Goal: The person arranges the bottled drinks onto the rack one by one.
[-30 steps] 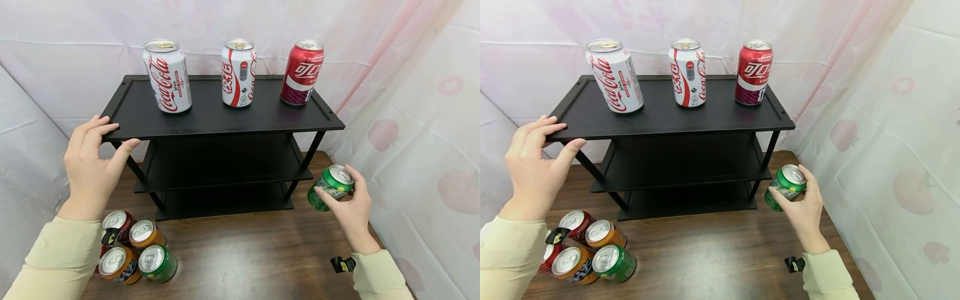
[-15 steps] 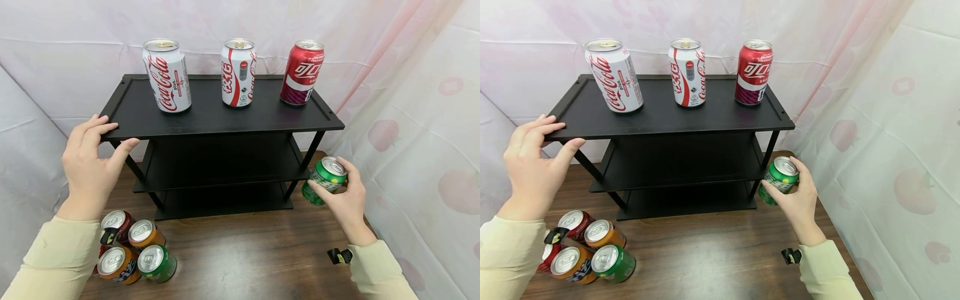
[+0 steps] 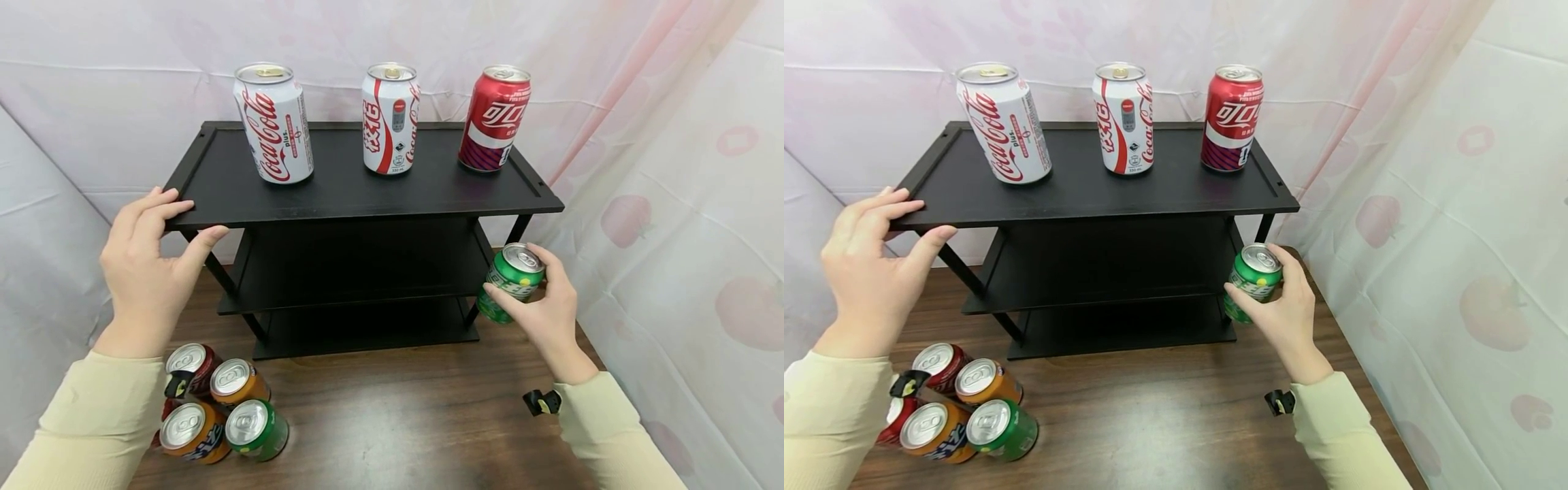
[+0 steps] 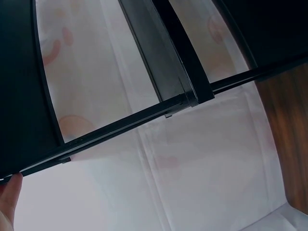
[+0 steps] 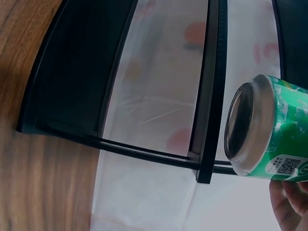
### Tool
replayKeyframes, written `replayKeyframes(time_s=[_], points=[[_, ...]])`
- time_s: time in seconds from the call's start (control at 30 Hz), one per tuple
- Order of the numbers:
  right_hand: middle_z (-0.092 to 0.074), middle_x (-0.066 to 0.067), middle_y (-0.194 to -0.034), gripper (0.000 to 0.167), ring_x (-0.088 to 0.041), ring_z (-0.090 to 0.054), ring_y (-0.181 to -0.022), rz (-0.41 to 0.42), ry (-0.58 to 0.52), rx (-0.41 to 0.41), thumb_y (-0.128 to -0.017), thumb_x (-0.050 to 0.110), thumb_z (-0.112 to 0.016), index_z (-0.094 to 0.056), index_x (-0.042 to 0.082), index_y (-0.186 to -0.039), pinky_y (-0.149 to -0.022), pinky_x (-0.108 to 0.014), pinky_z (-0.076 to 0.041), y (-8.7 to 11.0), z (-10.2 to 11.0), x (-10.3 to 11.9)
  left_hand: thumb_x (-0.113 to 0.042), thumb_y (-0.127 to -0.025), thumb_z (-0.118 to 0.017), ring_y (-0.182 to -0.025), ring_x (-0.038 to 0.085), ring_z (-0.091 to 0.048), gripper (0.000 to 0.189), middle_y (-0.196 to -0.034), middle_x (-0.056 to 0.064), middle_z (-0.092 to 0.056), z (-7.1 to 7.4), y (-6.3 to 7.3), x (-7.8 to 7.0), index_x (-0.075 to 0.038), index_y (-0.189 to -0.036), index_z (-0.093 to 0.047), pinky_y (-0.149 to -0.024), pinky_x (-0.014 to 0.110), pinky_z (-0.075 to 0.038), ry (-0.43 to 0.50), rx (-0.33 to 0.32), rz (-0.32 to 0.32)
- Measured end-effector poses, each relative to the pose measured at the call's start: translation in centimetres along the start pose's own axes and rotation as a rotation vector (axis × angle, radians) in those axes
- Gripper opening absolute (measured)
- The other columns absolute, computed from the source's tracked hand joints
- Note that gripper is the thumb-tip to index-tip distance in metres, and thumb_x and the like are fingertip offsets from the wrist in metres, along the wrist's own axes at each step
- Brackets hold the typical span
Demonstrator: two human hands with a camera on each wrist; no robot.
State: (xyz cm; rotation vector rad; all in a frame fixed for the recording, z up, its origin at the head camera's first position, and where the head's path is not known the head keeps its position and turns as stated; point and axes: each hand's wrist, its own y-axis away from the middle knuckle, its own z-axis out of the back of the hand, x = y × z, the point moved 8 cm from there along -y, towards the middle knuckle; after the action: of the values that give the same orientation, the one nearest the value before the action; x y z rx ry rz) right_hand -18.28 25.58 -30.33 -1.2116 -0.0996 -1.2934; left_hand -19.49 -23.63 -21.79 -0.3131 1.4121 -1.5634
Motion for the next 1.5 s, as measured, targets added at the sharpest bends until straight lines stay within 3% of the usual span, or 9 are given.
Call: replayKeyframes(time_s=[0.27, 0.5, 0.77, 1.03, 1.27, 1.5], points=[[-0.064, -0.007, -0.124, 0.08, 0.006, -0.053, -0.097, 0.02, 0.024, 0.017, -0.068, 0.015, -0.091, -0.053, 0.015, -0.138, -0.075, -0.008, -0.043, -1.0, -1.1, 0.5, -0.069, -0.078, -0.065, -0.126, 0.036, -0.058, 0.083, -0.124, 0.024, -0.066, -0.1, 0.1, 0.2, 0.007, -0.111, -0.07, -0.111, 0.041, -0.042, -0.013, 0.006, 0.008], [-0.065, -0.008, -0.123, 0.08, -0.014, -0.06, -0.099, 0.03, 0.048, 0.065, -0.069, 0.023, -0.091, -0.052, 0.015, -0.139, -0.076, -0.011, -0.043, -2.2, -2.6, 0.8, -0.068, -0.078, -0.066, -0.126, 0.037, -0.058, 0.083, -0.123, 0.026, -0.065, 0.1, 0.1, 0.0, 0.008, -0.11, -0.07, -0.112, 0.041, -0.042, 0.0, -0.006, 0.007], [-0.066, -0.011, -0.119, 0.08, -0.02, -0.063, -0.097, 0.016, 0.083, 0.106, -0.071, 0.031, -0.09, -0.05, 0.016, -0.138, -0.074, -0.03, -0.048, -3.3, -4.1, 1.0, -0.07, -0.077, -0.065, -0.126, 0.036, -0.059, 0.085, -0.121, 0.026, -0.066, 0.3, 0.0, -0.4, 0.009, -0.107, -0.07, -0.111, 0.04, -0.043, 0.013, -0.039, 0.008], [-0.065, -0.017, -0.121, 0.079, -0.034, -0.065, -0.104, 0.009, 0.103, 0.122, -0.072, 0.031, -0.089, -0.049, 0.016, -0.138, -0.085, -0.053, -0.052, -4.2, -4.9, 0.7, -0.07, -0.076, -0.065, -0.126, 0.035, -0.058, 0.085, -0.121, 0.026, -0.066, 0.1, 0.0, -0.2, 0.009, -0.107, -0.07, -0.112, 0.04, -0.042, 0.02, -0.042, 0.012], [-0.064, -0.023, -0.12, 0.081, -0.039, -0.065, -0.105, -0.027, 0.153, 0.153, -0.073, 0.034, -0.089, -0.048, 0.01, -0.138, -0.086, -0.057, -0.052, -5.0, -5.5, 0.5, -0.07, -0.076, -0.066, -0.126, 0.035, -0.059, 0.085, -0.12, 0.026, -0.066, 0.2, 0.1, -0.2, 0.009, -0.107, -0.07, -0.111, 0.04, -0.043, 0.026, -0.052, 0.012], [-0.063, -0.02, -0.125, 0.081, -0.037, -0.065, -0.108, -0.072, 0.135, 0.193, -0.075, 0.037, -0.086, -0.046, 0.009, -0.14, -0.088, -0.055, -0.053, -5.6, -6.4, 0.0, -0.071, -0.074, -0.066, -0.124, 0.039, -0.059, 0.086, -0.119, 0.027, -0.067, 0.0, 0.0, -0.3, 0.009, -0.105, -0.07, -0.111, 0.04, -0.043, 0.03, -0.062, 0.015]])
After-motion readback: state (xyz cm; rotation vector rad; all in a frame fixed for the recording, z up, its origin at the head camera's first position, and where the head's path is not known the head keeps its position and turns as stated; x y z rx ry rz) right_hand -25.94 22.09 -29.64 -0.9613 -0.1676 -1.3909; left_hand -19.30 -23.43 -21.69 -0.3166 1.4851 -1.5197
